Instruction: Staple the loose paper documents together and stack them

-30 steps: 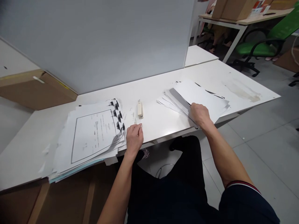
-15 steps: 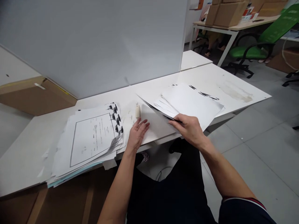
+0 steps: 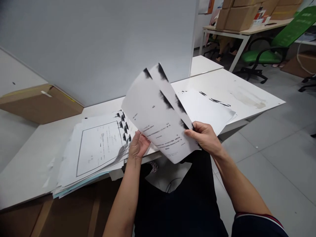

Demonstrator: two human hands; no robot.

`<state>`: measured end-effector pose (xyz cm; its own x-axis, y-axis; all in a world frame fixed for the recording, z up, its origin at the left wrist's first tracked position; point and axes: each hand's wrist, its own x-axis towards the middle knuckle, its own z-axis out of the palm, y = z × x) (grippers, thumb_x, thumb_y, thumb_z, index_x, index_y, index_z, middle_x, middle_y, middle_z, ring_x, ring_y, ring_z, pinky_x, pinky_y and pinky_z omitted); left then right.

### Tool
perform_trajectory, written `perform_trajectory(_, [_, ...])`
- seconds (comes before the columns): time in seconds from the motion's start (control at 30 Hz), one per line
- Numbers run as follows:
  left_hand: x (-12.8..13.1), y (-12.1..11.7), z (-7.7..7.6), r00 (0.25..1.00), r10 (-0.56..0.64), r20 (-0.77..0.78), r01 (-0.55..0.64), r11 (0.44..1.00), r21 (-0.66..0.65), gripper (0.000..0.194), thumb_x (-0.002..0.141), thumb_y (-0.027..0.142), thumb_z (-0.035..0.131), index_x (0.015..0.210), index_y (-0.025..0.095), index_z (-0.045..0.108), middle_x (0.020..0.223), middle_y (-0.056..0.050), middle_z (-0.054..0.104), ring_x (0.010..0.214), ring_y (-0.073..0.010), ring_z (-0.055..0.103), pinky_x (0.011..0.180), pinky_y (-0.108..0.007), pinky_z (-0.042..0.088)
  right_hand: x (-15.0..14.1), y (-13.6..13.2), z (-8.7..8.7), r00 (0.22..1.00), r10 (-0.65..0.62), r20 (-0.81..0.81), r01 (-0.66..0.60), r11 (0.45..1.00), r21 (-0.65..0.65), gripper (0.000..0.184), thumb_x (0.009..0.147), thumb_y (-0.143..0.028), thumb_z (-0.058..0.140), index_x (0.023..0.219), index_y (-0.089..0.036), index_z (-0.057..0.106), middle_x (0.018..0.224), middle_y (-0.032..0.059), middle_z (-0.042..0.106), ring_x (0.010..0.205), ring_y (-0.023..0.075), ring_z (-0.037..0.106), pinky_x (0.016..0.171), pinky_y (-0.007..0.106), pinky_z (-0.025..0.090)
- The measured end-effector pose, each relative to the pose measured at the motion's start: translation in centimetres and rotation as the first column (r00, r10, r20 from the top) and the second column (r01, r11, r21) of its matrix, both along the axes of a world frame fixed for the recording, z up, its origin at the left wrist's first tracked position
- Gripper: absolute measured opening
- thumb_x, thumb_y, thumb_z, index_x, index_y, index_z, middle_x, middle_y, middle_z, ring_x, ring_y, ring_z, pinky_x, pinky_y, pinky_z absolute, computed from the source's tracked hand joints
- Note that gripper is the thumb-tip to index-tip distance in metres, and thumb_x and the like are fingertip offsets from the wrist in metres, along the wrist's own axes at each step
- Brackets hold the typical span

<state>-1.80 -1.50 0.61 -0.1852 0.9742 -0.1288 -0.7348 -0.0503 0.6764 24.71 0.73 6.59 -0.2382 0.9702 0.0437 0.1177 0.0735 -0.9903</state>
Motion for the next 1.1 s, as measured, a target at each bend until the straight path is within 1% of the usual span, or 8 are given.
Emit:
perform_trajectory(0.1, [-0.4, -0.4, 1.2, 0.981, 0.123, -0.152, -0.119, 0.992, 0.036, 0.037, 0.059, 0.035, 0.08, 0.092, 0.021, 0.068, 0.093, -0.003, 0.071, 0.094, -0.018, 0.064, 0.089, -0.032, 0.049, 0.4, 0.4, -0.6, 0.993, 0.075, 0.094, -0.077, 0.997, 0.018, 0.028, 0.078, -0.042, 0.064, 0.067, -0.018, 0.056, 0.06, -0.002, 0.048, 0.053, 0.0098, 0.043, 0.046, 0.022, 0.035])
perform_trajectory(0.2, [-0.7, -0.6, 3.0, 0.912, 0.252, -0.325, -0.227, 0.967, 0.111, 0.033, 0.061, 0.031, 0.079, 0.091, 0.021, 0.069, 0.09, -0.003, 0.072, 0.091, -0.0172, 0.065, 0.089, -0.032, 0.05, -0.2, 0.8, -0.3, 0.989, 0.137, 0.049, -0.14, 0.988, 0.058, 0.022, 0.08, -0.041, 0.063, 0.079, -0.019, 0.061, 0.069, 0.0002, 0.057, 0.061, 0.0128, 0.051, 0.053, 0.024, 0.042])
perform_trajectory(0.3, [-0.7, -0.9, 5.5, 0.782, 0.399, -0.478, -0.316, 0.916, 0.249, 0.028, 0.062, 0.03, 0.078, 0.086, 0.019, 0.07, 0.087, -0.002, 0.072, 0.089, -0.0176, 0.066, 0.087, -0.033, 0.052, -1.7, 1.5, 0.8, 0.991, 0.11, -0.079, -0.1, 0.987, 0.124, 0.025, 0.076, -0.039, 0.067, 0.092, -0.021, 0.062, 0.084, 0.0029, 0.064, 0.075, 0.0172, 0.059, 0.064, 0.029, 0.049])
perform_trajectory(0.47, [-1.0, -1.5, 8.6, 0.54, 0.615, -0.575, -0.413, 0.789, 0.455, 0.028, 0.064, 0.03, 0.077, 0.088, 0.019, 0.069, 0.086, -0.001, 0.071, 0.09, -0.0183, 0.065, 0.088, -0.037, 0.052, -4.4, 3.1, 1.2, 0.976, 0.028, -0.216, 0.023, 0.973, 0.23, 0.023, 0.073, -0.039, 0.07, 0.085, -0.021, 0.064, 0.083, 0.0018, 0.066, 0.079, 0.0187, 0.061, 0.073, 0.033, 0.05])
perform_trajectory(0.63, [-2.0, -1.6, 6.8, 0.579, 0.548, -0.604, -0.379, 0.837, 0.395, 0.048, 0.065, 0.033, 0.076, 0.109, 0.019, 0.061, 0.099, -0.005, 0.068, 0.101, -0.0202, 0.062, 0.093, -0.036, 0.048, -5.6, 4.3, -1.4, 0.973, 0.093, -0.212, -0.059, 0.985, 0.159, 0.025, 0.073, -0.041, 0.069, 0.084, -0.02, 0.061, 0.08, 0.0013, 0.065, 0.075, 0.0164, 0.06, 0.071, 0.032, 0.05])
perform_trajectory(0.77, [-2.1, -1.6, 5.0, 0.592, 0.528, -0.609, -0.379, 0.849, 0.367, 0.038, 0.073, 0.033, 0.07, 0.107, 0.019, 0.062, 0.1, -0.006, 0.067, 0.1, -0.018, 0.062, 0.093, -0.032, 0.046, -6.2, 4.2, -2.1, 0.969, 0.129, -0.212, -0.097, 0.983, 0.155, 0.028, 0.071, -0.042, 0.071, 0.085, -0.02, 0.059, 0.081, 0.0008, 0.064, 0.077, 0.0153, 0.059, 0.073, 0.031, 0.049])
perform_trajectory(1.0, [-1.9, -1.2, 5.4, 0.448, 0.645, -0.62, -0.427, 0.763, 0.485, 0.02, 0.075, 0.036, 0.067, 0.085, 0.018, 0.068, 0.081, -0.001, 0.068, 0.081, -0.0134, 0.063, 0.078, -0.027, 0.051, -6.9, 4.2, -1.7, 0.97, 0.064, -0.235, -0.03, 0.989, 0.144, 0.03, 0.073, -0.044, 0.069, 0.087, -0.019, 0.062, 0.083, 0.0021, 0.066, 0.078, 0.017, 0.06, 0.07, 0.032, 0.05])
perform_trajectory(1.1, [-2.1, -1.1, 5.4, 0.432, 0.687, -0.585, -0.452, 0.726, 0.519, 0.016, 0.072, 0.033, 0.07, 0.075, 0.017, 0.068, 0.07, 0.001, 0.065, 0.077, -0.0122, 0.062, 0.076, -0.026, 0.05, -6.6, 4.7, -2.0, 0.966, 0.034, -0.256, 0.017, 0.981, 0.193, 0.025, 0.074, -0.041, 0.069, 0.086, -0.021, 0.063, 0.086, 0.0016, 0.068, 0.08, 0.0166, 0.061, 0.073, 0.032, 0.05])
